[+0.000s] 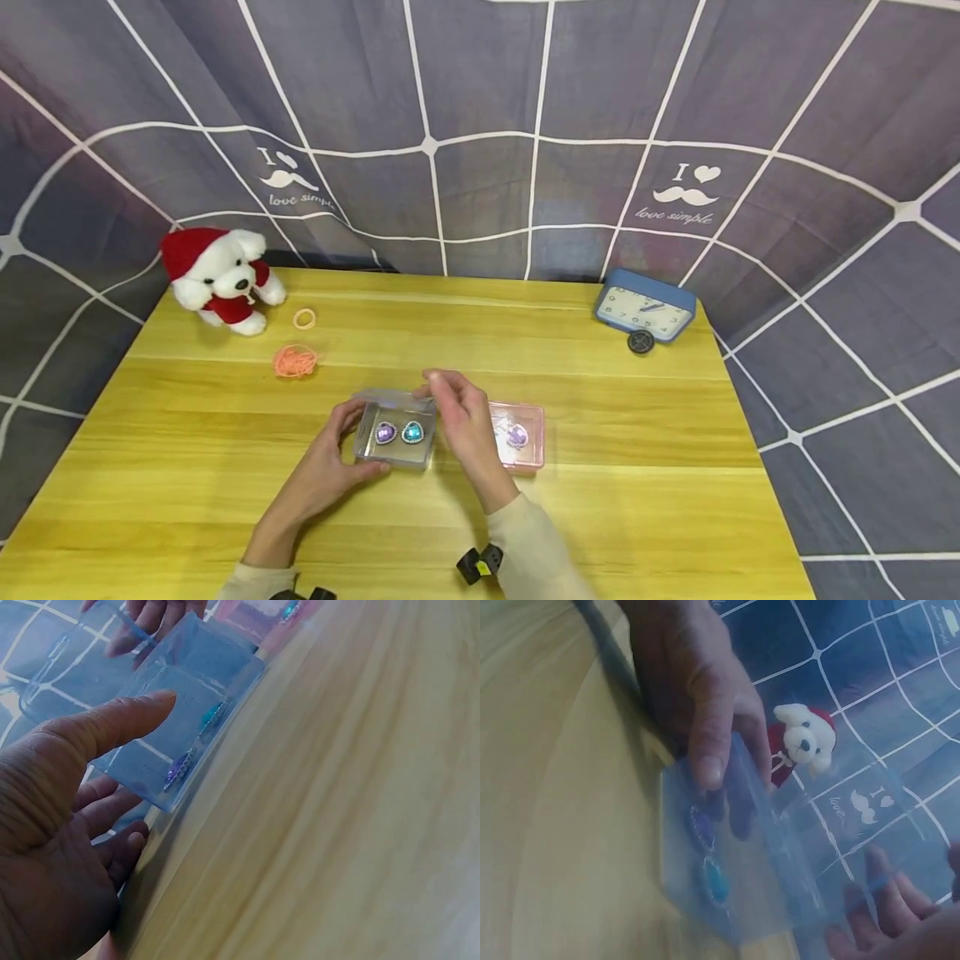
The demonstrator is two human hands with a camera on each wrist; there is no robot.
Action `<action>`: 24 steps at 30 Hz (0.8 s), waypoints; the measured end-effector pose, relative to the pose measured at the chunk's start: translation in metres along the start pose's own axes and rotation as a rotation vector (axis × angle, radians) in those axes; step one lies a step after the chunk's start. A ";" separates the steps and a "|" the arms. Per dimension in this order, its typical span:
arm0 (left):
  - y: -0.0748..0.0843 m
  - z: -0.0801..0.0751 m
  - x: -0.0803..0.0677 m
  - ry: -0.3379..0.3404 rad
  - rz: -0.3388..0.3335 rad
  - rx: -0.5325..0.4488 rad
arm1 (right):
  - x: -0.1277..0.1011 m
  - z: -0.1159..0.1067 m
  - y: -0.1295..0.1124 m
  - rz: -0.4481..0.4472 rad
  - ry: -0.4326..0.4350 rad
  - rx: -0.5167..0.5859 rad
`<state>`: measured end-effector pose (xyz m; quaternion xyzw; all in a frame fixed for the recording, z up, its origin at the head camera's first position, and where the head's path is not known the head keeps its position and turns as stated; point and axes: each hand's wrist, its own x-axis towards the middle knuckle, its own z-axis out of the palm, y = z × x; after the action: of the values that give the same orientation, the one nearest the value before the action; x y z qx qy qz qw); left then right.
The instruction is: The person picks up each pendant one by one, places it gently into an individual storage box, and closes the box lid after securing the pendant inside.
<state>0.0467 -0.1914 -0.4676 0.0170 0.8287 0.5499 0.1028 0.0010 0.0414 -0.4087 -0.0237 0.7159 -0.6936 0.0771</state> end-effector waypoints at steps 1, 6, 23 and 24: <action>0.000 0.000 0.000 0.002 -0.001 0.002 | -0.001 0.000 0.000 -0.019 -0.022 -0.044; -0.002 -0.001 0.000 -0.005 0.021 -0.012 | -0.009 0.005 0.004 -0.167 -0.121 -0.365; -0.001 -0.002 0.000 -0.004 0.039 -0.041 | -0.018 0.017 0.013 -0.201 -0.228 -0.770; -0.001 -0.002 0.000 -0.004 0.038 -0.040 | -0.018 0.017 0.013 -0.201 -0.229 -0.770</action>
<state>0.0463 -0.1934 -0.4674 0.0318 0.8169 0.5682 0.0942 0.0225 0.0281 -0.4208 -0.1975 0.9040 -0.3719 0.0736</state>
